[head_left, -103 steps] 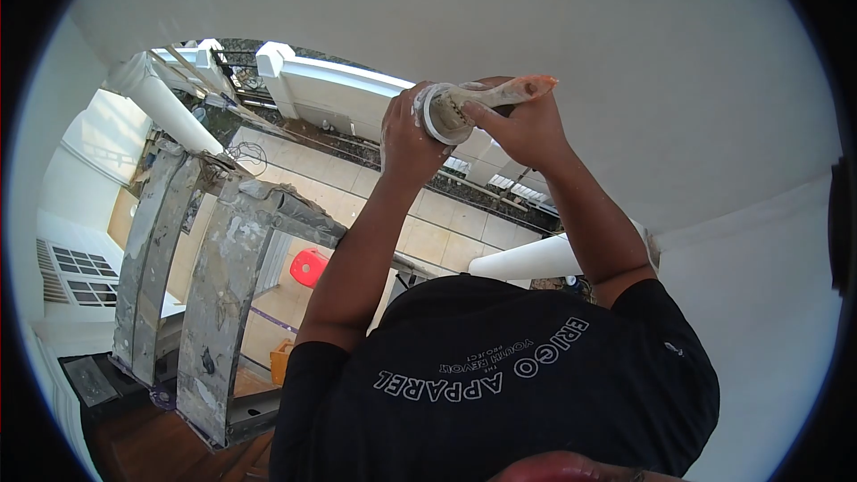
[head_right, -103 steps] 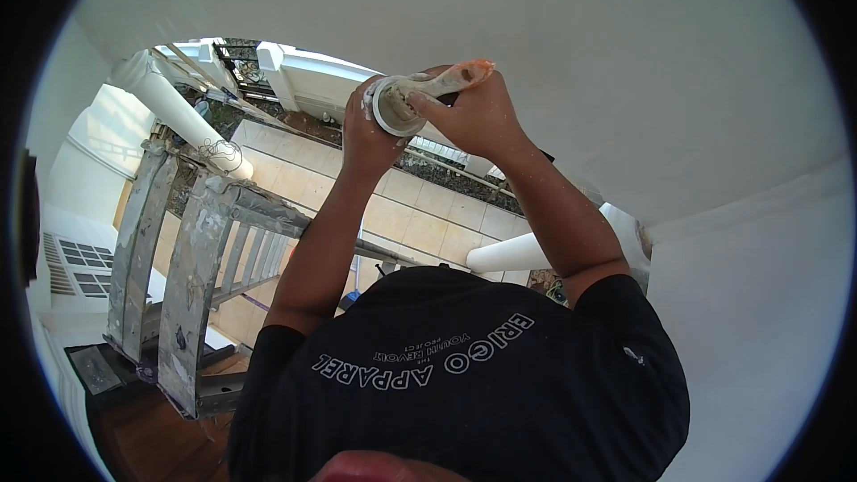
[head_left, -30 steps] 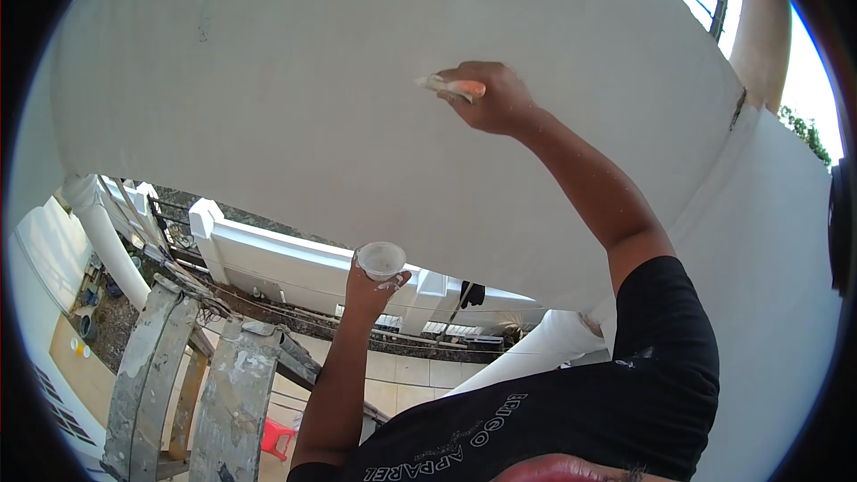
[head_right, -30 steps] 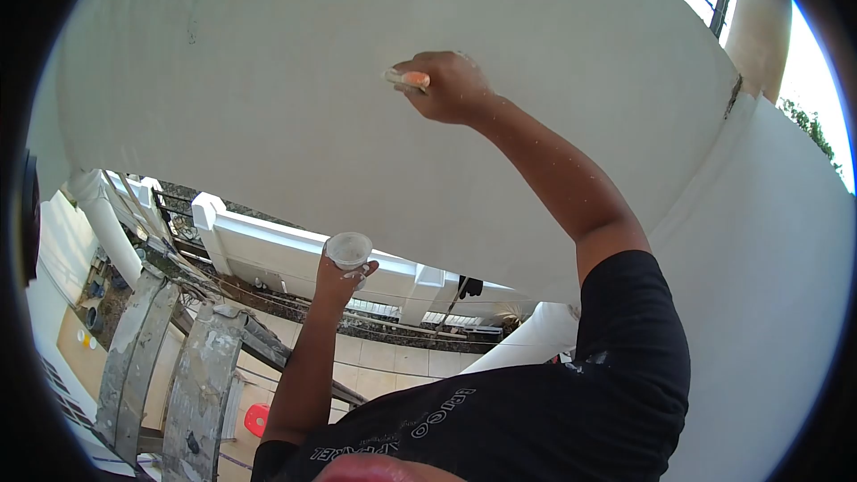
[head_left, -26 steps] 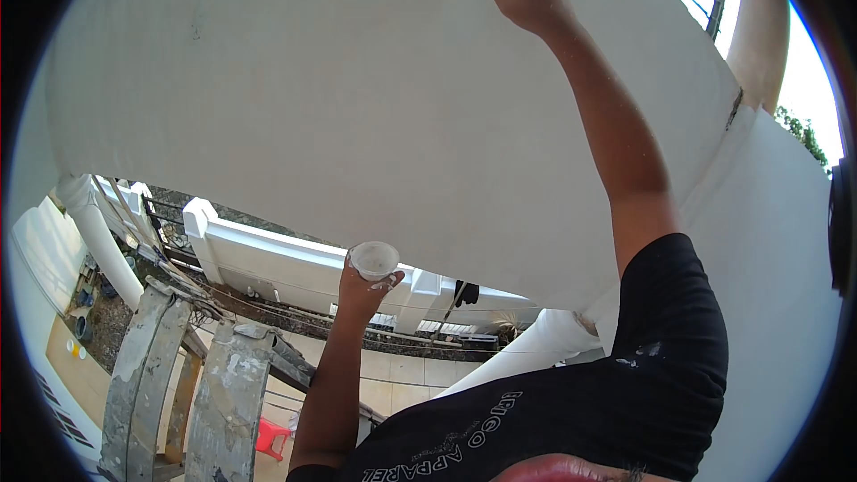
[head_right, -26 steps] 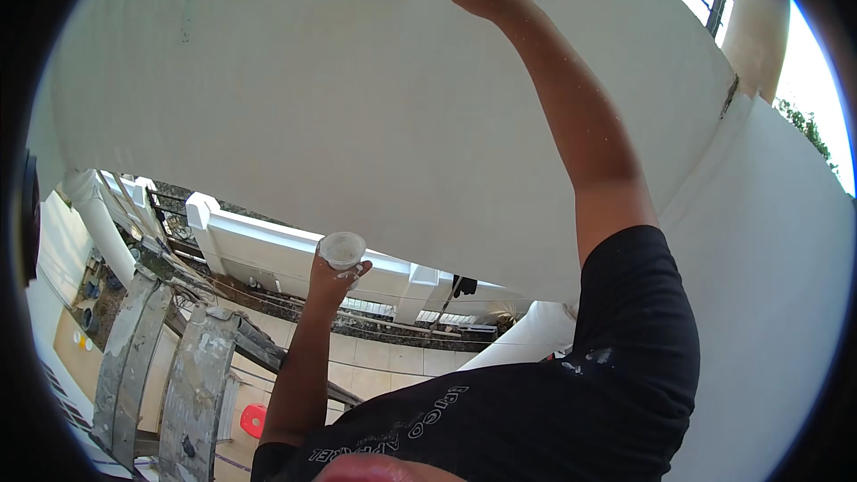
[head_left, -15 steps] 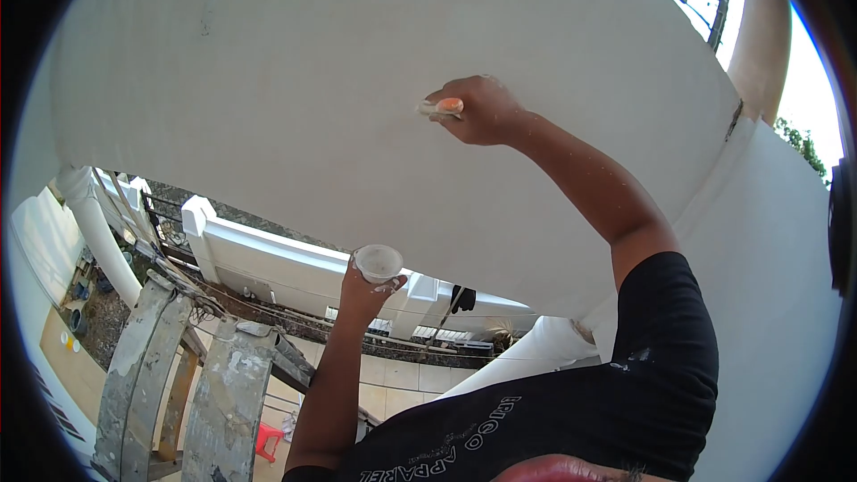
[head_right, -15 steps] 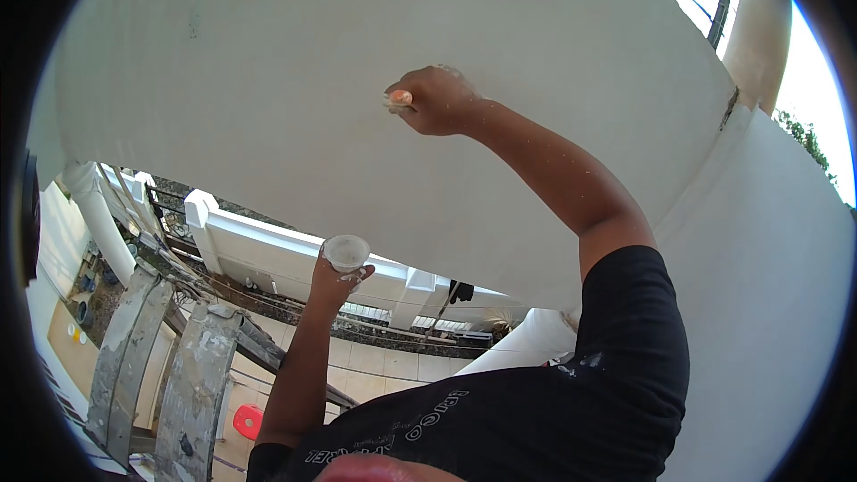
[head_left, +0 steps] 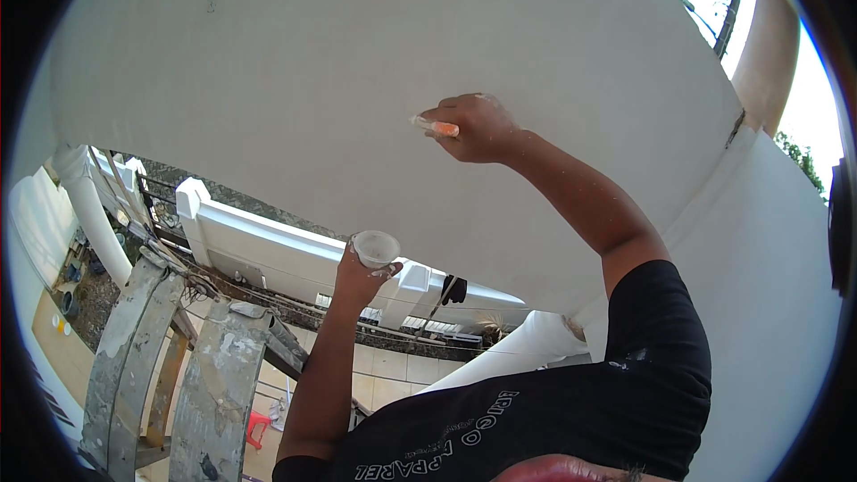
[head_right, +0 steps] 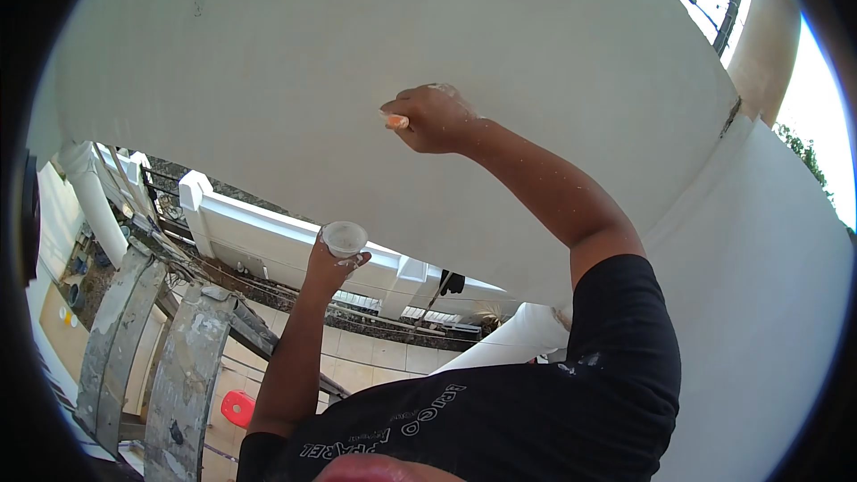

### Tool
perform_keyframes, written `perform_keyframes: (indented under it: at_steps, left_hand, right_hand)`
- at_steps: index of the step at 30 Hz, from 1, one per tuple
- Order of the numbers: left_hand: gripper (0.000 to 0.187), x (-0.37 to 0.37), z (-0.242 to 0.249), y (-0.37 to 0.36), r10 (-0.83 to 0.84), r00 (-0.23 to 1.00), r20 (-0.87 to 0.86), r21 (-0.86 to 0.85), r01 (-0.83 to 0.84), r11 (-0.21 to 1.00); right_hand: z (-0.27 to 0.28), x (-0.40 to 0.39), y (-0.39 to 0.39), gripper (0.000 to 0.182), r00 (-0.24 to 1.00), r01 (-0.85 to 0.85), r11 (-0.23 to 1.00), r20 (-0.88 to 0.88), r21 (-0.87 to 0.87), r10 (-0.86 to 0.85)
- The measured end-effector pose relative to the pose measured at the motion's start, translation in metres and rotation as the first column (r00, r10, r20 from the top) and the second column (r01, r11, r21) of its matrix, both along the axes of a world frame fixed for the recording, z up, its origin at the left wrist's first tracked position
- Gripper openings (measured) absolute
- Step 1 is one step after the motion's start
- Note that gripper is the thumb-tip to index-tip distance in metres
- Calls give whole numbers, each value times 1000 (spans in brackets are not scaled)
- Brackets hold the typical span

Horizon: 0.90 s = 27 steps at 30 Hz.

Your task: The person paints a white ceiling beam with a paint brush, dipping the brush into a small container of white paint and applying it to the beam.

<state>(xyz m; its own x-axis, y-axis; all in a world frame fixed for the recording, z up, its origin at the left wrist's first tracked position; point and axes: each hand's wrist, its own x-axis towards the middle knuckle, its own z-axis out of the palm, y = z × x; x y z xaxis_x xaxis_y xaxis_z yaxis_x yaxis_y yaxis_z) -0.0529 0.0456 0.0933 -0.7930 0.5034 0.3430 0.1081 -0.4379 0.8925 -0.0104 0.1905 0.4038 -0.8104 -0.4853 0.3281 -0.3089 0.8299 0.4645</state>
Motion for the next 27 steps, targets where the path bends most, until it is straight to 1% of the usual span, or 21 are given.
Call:
perform_keyframes:
  at_steps: [2, 4, 5, 7, 8, 9, 11, 13, 14, 16, 17, 18, 19, 20, 21, 22, 23, 24, 25, 26, 27]
  left_hand:
    - [63, 0, -2, -1, 14, 1000, -14, -32, -14, 999]
    - [70, 1, 1, -2, 90, 996, 17, -19, -89, 996]
    - [70, 1, 0, -1, 82, 996, 21, -21, -81, 996]
    - [72, -2, -3, -1, 48, 998, 42, 66, -51, 997]
    - [73, -2, -2, -2, 55, 998, 43, 51, -57, 997]
    - [73, -3, -2, -3, 58, 997, 46, 48, -60, 997]
    - [67, -4, -1, -4, 67, 995, -69, -96, -73, 993]
    - [71, 2, 4, -8, 139, 983, -123, -164, -158, 974]
    - [78, 4, 5, -9, 184, 965, -186, -236, -226, 945]
    - [79, 3, 2, -8, 173, 971, -167, -242, -210, 947]
    - [80, 3, 0, -6, 154, 976, -153, -243, -188, 952]
    - [80, 3, 0, -5, 139, 978, -154, -249, -175, 953]
    - [79, 1, 0, -5, 105, 984, -142, -254, -138, 957]
    - [80, -1, 1, -5, 74, 989, -128, -257, -105, 961]
    - [80, -1, 3, -6, 70, 989, -127, -255, -101, 962]
    - [80, 0, 6, -7, 78, 990, -119, -276, -108, 955]
    - [79, 0, 7, -7, 85, 990, -112, -296, -115, 948]
    - [79, -4, 2, -4, 77, 991, -109, -297, -106, 949]
    - [80, -9, -8, 1, 44, 997, -57, -181, -54, 982]
    - [81, -11, -15, 4, 7, 1000, -7, -62, -8, 998]
    - [81, -10, -17, 6, 5, 1000, -4, -63, -5, 998]
  right_hand:
    - [48, -5, -9, 20, 967, -99, 995, -237, -31, 89]
    - [99, -18, -7, 22, 830, -145, 983, -527, 113, 183]
    - [114, -23, -6, 27, 783, -91, 981, -596, 174, 178]
    - [111, -40, 0, 29, 799, 26, 964, -585, 266, 140]
    - [90, -48, 3, 28, 845, 71, 926, -516, 372, 143]
    - [59, -54, 9, 27, 885, 104, 874, -445, 474, 136]
    - [-14, -46, 8, 25, 955, 46, 832, -268, 553, 126]
    - [-54, -31, -4, 23, 1000, 2, 948, -1, 317, -2]
    - [-52, -33, -6, 23, 1000, -9, 948, 5, 319, 8]
    - [-33, -29, -10, 7, 988, 87, 992, 132, -89, -75]
    - [-9, -35, 0, 10, 997, 82, 975, 9, -207, -82]
    - [30, -35, 0, 19, 972, 203, 947, -66, -248, -226]
    - [68, -35, 5, 26, 948, 189, 927, -186, -323, -258]
    - [108, -33, 13, 29, 910, 237, 920, -262, -311, -323]
    - [137, -25, 14, 26, 874, 133, 936, -407, -327, -266]
    - [150, -17, 4, 21, 814, -69, 885, -538, -461, -217]
    - [165, 0, -9, 23, 853, 107, 882, -414, -460, -319]
    - [156, -3, 1, 18, 827, 100, 972, -526, -211, -199]
    - [138, -8, 16, 23, 799, 108, 993, -599, 51, -56]
    - [109, -12, 24, 24, 839, 107, 976, -545, 191, 15]
    - [70, -14, 27, 26, 874, 91, 940, -478, 330, 83]
